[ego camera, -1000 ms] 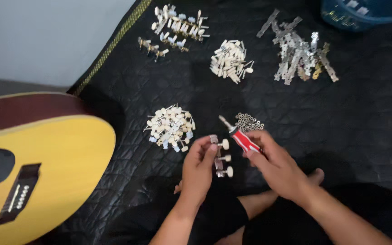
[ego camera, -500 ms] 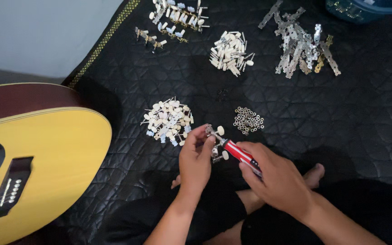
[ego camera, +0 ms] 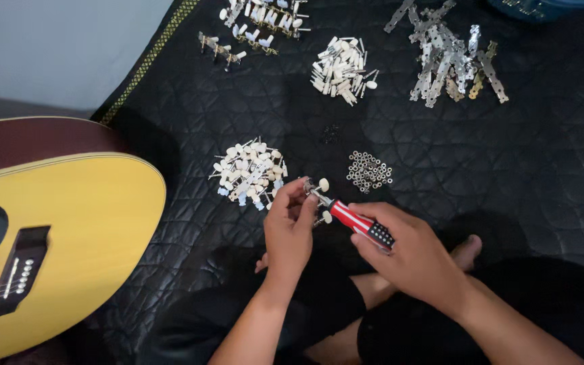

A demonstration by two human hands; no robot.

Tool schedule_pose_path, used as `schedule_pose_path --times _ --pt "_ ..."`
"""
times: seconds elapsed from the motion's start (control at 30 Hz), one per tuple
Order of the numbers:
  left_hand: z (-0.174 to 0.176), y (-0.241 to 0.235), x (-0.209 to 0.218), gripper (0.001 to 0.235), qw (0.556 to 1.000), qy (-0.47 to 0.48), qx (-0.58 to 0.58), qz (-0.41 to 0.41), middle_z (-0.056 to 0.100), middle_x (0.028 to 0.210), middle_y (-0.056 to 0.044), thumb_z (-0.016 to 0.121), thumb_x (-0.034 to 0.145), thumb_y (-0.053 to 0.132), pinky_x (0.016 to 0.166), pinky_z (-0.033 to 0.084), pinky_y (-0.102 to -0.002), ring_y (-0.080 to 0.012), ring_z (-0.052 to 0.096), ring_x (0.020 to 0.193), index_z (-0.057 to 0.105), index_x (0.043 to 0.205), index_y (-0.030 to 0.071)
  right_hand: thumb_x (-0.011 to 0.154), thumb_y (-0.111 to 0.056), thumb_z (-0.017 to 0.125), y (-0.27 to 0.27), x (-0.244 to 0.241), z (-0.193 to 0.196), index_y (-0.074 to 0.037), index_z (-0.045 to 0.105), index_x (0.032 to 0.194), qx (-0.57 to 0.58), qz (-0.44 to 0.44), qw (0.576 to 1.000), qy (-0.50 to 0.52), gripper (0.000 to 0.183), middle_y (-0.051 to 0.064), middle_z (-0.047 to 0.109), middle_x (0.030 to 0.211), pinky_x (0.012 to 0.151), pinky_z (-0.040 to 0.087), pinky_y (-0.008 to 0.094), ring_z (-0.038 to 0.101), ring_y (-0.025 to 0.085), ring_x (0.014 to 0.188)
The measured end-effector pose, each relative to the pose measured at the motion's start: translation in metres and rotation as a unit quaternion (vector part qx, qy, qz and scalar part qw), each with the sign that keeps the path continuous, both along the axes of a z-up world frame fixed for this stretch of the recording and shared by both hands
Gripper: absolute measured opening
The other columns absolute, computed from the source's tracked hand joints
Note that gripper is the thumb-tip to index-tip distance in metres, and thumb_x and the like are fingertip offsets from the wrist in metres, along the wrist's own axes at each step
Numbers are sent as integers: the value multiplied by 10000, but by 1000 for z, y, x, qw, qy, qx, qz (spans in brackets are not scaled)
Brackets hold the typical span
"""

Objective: The person assembles guitar tuning pegs by inserting white plastic knobs into metal posts and tightening them with a screwdriver. They handle multiple small components, including washers and metal brackets, while sitting on a mat next to a guitar.

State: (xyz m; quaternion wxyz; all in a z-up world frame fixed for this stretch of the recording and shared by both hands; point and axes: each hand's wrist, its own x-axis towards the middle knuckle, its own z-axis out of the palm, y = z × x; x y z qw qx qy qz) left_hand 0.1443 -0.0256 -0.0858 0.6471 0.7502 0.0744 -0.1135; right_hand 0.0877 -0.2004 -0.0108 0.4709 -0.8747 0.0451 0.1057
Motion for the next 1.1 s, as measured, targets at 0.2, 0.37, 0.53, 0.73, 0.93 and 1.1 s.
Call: schedule_pose_path --times 0.2,0.37,0.53,0.73,0.93,1.1 --pt "-3 -2 -1 271 999 -22 38 4 748 1035 -26 647 937 116 823 569 -242 -98 696 914 686 1205 119 856 -192 684 1 -1 -2 -130 663 1260 2 -20 1000 13 409 -17 754 1215 950 505 286 711 126 1112" --pt "-14 -4 -1 282 993 -70 94 -20 746 973 -144 707 920 80 728 606 -400 -325 746 896 692 1200 98 829 -136 735 4 2 -16 -54 660 1319 253 -159 937 184 502 200 694 970 346 390 255 530 172 472" --pt "-19 -5 -4 260 984 -97 149 -29 752 973 -155 696 926 90 755 598 -439 -378 733 923 681 1185 112 867 -208 713 4 3 -27 -90 651 1314 211 -158 949 172 467 163 733 877 344 425 289 574 199 439" --pt "-31 -4 -5 250 966 -145 209 -47 722 929 -161 721 906 83 764 590 -443 -380 724 902 684 1153 99 909 -219 644 9 0 -36 -158 675 1328 49 -50 995 65 424 162 799 968 726 570 430 759 357 890" --pt "-48 -5 -8 251 953 -161 246 -79 685 891 -138 708 912 109 751 578 -435 -378 698 875 688 1162 114 915 -353 569 11 -15 -56 -253 638 1292 -209 33 973 -96 396 81 688 918 596 566 446 697 345 665" --pt "-35 -14 -7 271 982 -44 174 -66 754 1002 -126 677 936 151 818 573 -438 -366 725 965 663 1206 168 945 -316 574 -2 -4 -37 -274 626 1353 -126 79 989 -14 413 50 648 953 669 555 388 697 319 758"
